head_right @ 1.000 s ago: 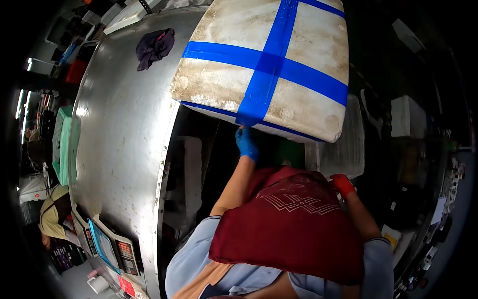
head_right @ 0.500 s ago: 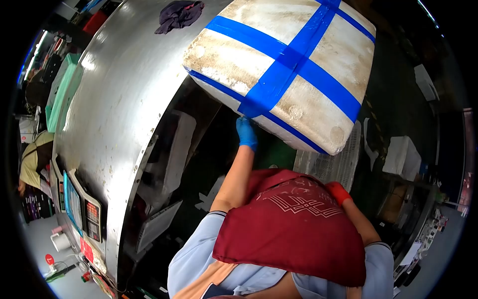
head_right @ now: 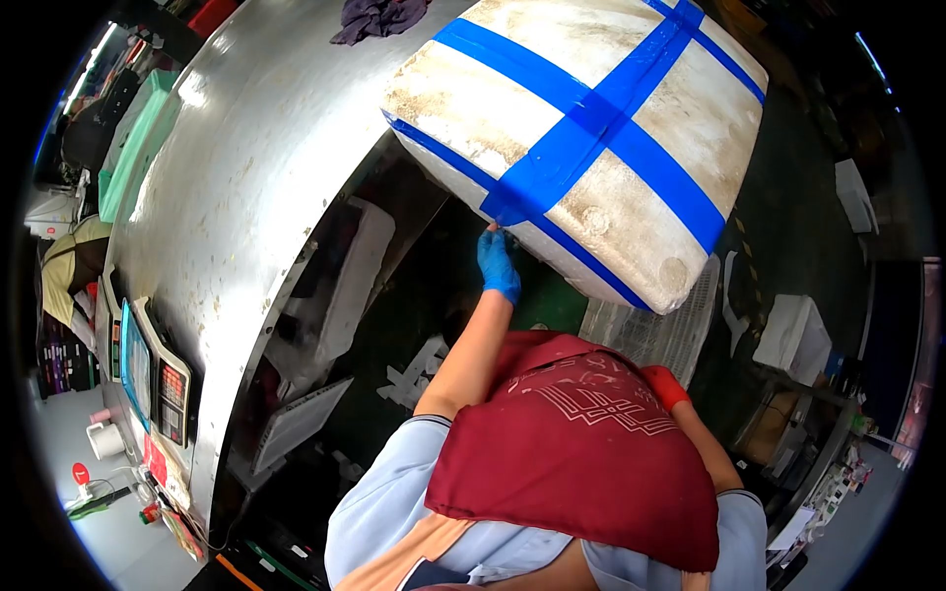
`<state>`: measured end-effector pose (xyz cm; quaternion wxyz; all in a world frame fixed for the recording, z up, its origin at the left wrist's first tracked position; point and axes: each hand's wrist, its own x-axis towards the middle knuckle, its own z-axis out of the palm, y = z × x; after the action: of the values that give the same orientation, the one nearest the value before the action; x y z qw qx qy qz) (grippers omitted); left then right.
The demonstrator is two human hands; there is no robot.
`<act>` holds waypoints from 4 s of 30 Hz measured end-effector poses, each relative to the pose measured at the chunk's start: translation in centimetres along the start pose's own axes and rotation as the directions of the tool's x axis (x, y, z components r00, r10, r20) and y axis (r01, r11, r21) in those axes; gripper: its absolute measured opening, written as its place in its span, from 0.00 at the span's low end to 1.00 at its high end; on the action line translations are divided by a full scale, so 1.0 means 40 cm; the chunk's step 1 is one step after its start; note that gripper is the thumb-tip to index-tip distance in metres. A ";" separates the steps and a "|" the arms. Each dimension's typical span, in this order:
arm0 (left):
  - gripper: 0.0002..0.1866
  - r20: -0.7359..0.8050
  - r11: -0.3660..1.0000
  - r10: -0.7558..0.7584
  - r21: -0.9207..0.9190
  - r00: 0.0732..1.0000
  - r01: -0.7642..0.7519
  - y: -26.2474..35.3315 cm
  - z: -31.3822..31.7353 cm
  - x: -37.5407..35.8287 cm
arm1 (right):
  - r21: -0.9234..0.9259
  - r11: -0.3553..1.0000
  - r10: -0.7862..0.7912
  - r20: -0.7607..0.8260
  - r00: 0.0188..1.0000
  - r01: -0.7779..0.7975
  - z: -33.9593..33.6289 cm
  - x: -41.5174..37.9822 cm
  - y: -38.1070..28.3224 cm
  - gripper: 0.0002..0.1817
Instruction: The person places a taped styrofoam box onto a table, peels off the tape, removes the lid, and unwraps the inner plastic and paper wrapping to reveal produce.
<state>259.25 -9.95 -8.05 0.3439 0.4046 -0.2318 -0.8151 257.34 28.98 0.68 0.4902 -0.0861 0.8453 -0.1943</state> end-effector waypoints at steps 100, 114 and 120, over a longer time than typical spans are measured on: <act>0.11 0.209 0.672 -0.550 -0.462 0.808 0.578 0.115 -0.051 0.104 | 0.068 0.998 -0.006 0.017 1.000 0.005 0.001 0.007 -0.058 0.19; 0.12 0.418 0.733 -0.123 -0.573 0.900 0.367 0.547 0.046 -0.211 | 0.083 0.997 -0.006 0.012 1.000 0.005 0.008 0.021 -0.024 0.19; 0.13 0.332 0.890 -0.189 -0.340 0.924 0.304 0.520 0.001 -0.403 | 0.000 0.927 -0.375 -0.053 0.926 0.375 0.031 0.053 -0.148 0.16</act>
<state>273.99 -11.56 13.69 0.2716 0.2316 -0.0613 -0.9321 257.06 22.56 0.88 0.4224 -0.2384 0.8246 -0.2911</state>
